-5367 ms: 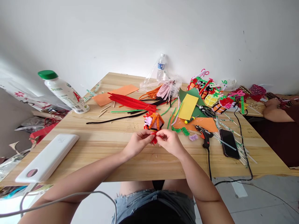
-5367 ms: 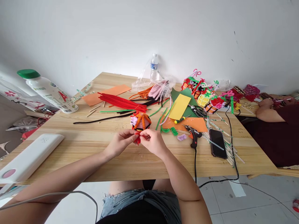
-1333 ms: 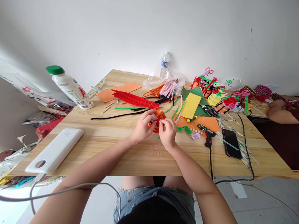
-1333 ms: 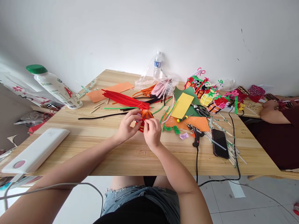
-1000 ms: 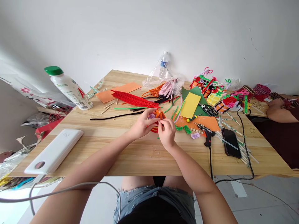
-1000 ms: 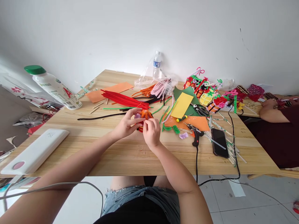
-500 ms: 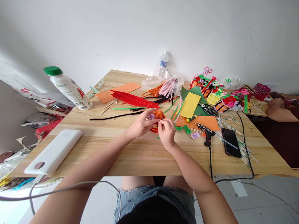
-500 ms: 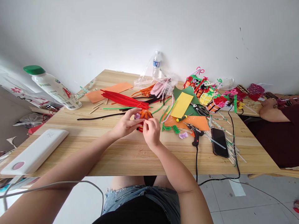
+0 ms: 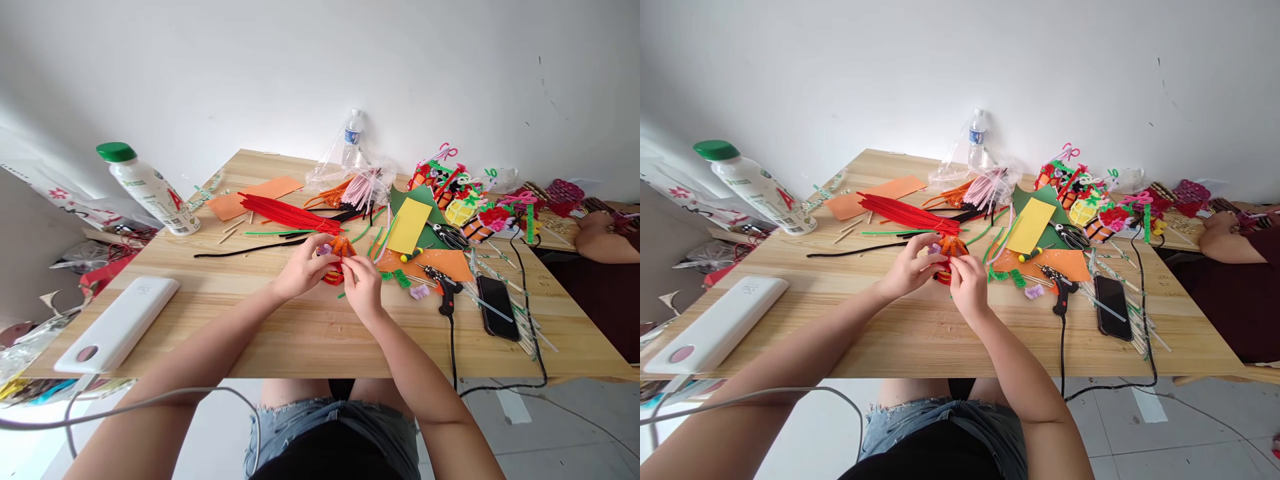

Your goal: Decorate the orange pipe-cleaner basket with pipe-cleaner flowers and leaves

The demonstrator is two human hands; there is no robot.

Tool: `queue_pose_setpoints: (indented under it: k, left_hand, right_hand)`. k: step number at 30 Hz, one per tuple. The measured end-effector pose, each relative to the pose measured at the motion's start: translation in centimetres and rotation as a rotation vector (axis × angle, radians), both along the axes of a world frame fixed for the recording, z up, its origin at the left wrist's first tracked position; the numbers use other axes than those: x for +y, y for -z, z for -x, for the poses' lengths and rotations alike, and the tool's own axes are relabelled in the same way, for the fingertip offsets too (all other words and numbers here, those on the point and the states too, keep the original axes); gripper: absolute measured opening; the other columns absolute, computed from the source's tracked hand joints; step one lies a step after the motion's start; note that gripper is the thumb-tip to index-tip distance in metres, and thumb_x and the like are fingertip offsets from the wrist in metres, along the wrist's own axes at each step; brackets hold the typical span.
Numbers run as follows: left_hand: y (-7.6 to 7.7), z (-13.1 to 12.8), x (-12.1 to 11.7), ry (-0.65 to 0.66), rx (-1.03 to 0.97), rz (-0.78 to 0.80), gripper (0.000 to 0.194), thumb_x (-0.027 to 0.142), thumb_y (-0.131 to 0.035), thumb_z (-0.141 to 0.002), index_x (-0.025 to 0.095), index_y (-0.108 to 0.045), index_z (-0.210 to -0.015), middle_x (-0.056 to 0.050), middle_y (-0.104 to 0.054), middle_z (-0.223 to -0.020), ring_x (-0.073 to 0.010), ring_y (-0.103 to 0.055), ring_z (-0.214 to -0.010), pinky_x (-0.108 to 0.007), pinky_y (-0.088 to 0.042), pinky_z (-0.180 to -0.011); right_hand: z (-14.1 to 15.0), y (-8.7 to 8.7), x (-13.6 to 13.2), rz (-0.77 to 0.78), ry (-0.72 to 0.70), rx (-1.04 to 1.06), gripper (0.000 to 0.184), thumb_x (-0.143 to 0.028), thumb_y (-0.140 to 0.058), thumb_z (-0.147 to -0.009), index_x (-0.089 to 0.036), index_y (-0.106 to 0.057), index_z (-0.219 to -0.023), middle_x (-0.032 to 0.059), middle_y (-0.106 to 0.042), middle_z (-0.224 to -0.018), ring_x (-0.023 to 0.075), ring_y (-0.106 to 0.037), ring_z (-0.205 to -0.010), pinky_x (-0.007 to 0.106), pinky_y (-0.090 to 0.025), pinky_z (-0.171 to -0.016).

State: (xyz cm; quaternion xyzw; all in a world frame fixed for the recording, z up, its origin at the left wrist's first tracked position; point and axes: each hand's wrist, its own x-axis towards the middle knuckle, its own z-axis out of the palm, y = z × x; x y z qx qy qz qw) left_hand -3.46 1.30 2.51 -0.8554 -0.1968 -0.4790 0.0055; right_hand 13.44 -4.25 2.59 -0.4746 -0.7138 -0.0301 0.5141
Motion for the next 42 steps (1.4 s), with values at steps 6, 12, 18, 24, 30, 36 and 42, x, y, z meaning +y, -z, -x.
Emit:
queue_pose_setpoints:
  k: [6,12,18,24,30,36,42]
  left_hand:
    - [0.1,-0.2,-0.1,0.009,0.012,0.030,0.019,0.015,-0.060,-0.087,0.021,-0.066,-0.103,-0.012,-0.043,-0.130,-0.0260,-0.049,-0.121,-0.043,-0.052,-0.095]
    - [0.0,-0.3,-0.1,0.030,-0.030,0.061,0.022,0.012,-0.061,-0.085,0.021,-0.065,-0.105,-0.011,-0.041,-0.129,-0.0244,-0.051,-0.119,-0.043,-0.052,-0.097]
    - [0.2,-0.5,0.0,0.009,-0.051,0.082,0.022,0.014,-0.062,-0.085,0.022,-0.065,-0.105,-0.009,-0.041,-0.128,-0.0229,-0.053,-0.115,-0.043,-0.053,-0.096]
    - [0.4,-0.5,0.1,-0.003,-0.052,0.087,0.019,0.016,-0.062,-0.086,0.021,-0.066,-0.103,-0.010,-0.043,-0.125,-0.0230,-0.052,-0.114,-0.043,-0.053,-0.095]
    - [0.5,-0.4,0.1,-0.020,-0.030,0.106,0.015,0.022,-0.061,-0.087,0.021,-0.067,-0.101,-0.011,-0.045,-0.121,-0.0243,-0.052,-0.115,-0.043,-0.053,-0.093]
    - [0.5,-0.1,0.3,-0.003,0.007,0.136,0.017,0.026,-0.060,-0.088,0.021,-0.067,-0.103,-0.012,-0.045,-0.123,-0.0257,-0.051,-0.118,-0.046,-0.052,-0.095]
    - [0.0,0.5,0.3,0.083,0.050,0.125,0.028,0.028,-0.064,-0.085,0.021,-0.063,-0.113,-0.015,-0.043,-0.129,-0.0289,-0.047,-0.124,-0.049,-0.050,-0.098]
  right_hand:
    - [0.0,0.1,0.2,-0.005,-0.008,0.010,0.023,-0.017,-0.050,-0.091,-0.021,-0.071,-0.099,0.0088,-0.067,-0.085,0.0213,-0.063,-0.082,0.037,-0.056,-0.076]
    - [0.2,0.2,0.2,-0.038,0.012,0.003,0.022,-0.016,-0.050,-0.091,-0.021,-0.069,-0.100,0.0080,-0.066,-0.083,0.0209,-0.063,-0.080,0.036,-0.056,-0.074]
    - [0.4,0.2,0.3,-0.054,0.059,-0.007,0.019,-0.016,-0.050,-0.091,-0.020,-0.068,-0.098,0.0074,-0.067,-0.082,0.0205,-0.063,-0.079,0.035,-0.056,-0.073]
    - [0.9,0.2,0.3,-0.056,0.120,-0.002,0.018,-0.014,-0.049,-0.088,-0.019,-0.065,-0.096,0.0061,-0.066,-0.077,0.0202,-0.061,-0.075,0.034,-0.054,-0.070]
    - [1.6,0.2,0.4,0.031,0.151,0.080,0.024,-0.010,-0.050,-0.082,-0.018,-0.061,-0.102,0.0041,-0.060,-0.072,0.0213,-0.058,-0.075,0.037,-0.051,-0.074]
    - [1.9,0.0,0.5,0.083,0.166,0.145,0.025,-0.009,-0.051,-0.078,-0.020,-0.059,-0.100,0.0016,-0.058,-0.072,0.0194,-0.058,-0.074,0.035,-0.051,-0.074]
    - [1.7,0.1,0.4,0.038,0.152,0.128,0.021,-0.010,-0.052,-0.080,-0.020,-0.060,-0.096,0.0014,-0.060,-0.070,0.0183,-0.059,-0.070,0.032,-0.052,-0.071]
